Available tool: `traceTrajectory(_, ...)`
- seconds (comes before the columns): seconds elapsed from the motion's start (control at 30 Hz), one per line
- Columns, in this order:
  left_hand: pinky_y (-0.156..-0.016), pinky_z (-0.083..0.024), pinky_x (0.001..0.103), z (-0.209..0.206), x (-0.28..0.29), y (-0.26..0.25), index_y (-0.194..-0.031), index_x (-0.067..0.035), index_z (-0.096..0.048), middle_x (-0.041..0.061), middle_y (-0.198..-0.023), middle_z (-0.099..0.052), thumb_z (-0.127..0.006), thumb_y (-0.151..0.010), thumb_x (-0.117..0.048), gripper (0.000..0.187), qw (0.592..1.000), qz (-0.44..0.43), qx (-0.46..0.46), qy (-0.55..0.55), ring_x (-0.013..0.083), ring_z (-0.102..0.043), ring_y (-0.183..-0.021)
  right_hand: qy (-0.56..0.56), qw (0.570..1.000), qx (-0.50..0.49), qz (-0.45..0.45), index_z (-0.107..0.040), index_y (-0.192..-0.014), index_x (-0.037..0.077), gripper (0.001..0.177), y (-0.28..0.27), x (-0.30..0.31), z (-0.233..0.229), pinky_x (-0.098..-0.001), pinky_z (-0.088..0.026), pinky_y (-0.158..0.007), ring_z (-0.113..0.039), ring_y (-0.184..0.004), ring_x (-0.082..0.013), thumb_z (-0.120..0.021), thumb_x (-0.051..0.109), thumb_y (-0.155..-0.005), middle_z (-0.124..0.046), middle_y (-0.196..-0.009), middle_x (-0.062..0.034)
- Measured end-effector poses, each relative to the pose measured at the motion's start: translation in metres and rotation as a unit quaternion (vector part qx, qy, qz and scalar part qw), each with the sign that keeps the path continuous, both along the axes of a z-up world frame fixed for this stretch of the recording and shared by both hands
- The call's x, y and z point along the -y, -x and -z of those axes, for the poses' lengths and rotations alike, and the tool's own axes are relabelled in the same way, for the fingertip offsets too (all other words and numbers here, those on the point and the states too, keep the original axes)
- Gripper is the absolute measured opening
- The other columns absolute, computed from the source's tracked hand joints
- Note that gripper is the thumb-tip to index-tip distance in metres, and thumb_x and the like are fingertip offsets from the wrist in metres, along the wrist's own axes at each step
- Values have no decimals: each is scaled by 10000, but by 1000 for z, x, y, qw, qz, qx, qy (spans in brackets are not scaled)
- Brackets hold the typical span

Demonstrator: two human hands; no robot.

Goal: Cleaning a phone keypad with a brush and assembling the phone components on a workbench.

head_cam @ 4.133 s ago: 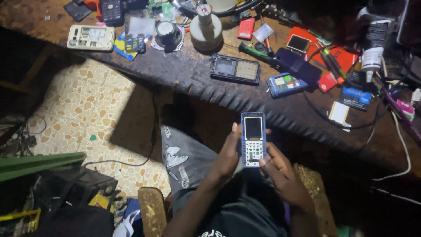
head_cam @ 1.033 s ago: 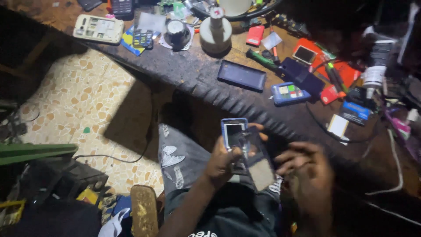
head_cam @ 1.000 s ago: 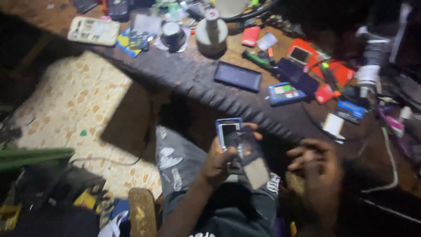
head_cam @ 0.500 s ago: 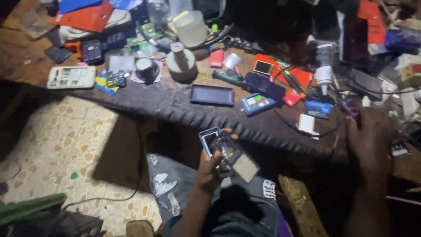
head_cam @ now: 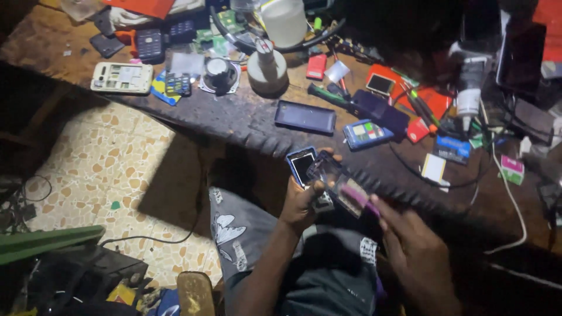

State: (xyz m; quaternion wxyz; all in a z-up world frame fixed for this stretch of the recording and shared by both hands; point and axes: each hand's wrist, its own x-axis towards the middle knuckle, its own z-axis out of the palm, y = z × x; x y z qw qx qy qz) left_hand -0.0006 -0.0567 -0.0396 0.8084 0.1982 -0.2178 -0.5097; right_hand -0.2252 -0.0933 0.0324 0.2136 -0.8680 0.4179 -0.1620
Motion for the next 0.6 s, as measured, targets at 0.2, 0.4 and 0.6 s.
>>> traceTrajectory(0.2, -1109, -549, 349, 11, -2, -4, -1523, 17, -522, 127, -1405, -690, -910, -893, -386, 842, 999, -42, 26, -8, 208, -679, -1264, 111, 993, 15, -29, -743, -1355, 284, 353, 2, 3, 35, -404, -523, -720, -669, -731, -238, -682, 253, -1009, -635, -842, -25)
traceTrajectory(0.4, -1032, -560, 305, 19, 7, -3, -1540, 1, -517, 106, -1391, -702, -878, -942, -392, 802, 999, -37, -6, 11, 155, -700, -1162, 10, 996, 85, 6, -768, -1277, 144, 295, -21, -1, 9, -307, -558, -973, -773, -1089, -132, -694, 196, -996, -812, -1217, -23)
traceTrajectory(0.6, -1022, -583, 346, 16, 13, -8, -1504, 21, -552, 146, -1394, -702, -872, -936, -383, 767, 997, -69, -15, -5, 191, -716, -1153, -22, 994, 111, -2, -768, -1244, 139, 262, -27, -9, 2, -258, -582, -908, -758, -1084, -108, -702, 166, -991, -803, -1207, -13)
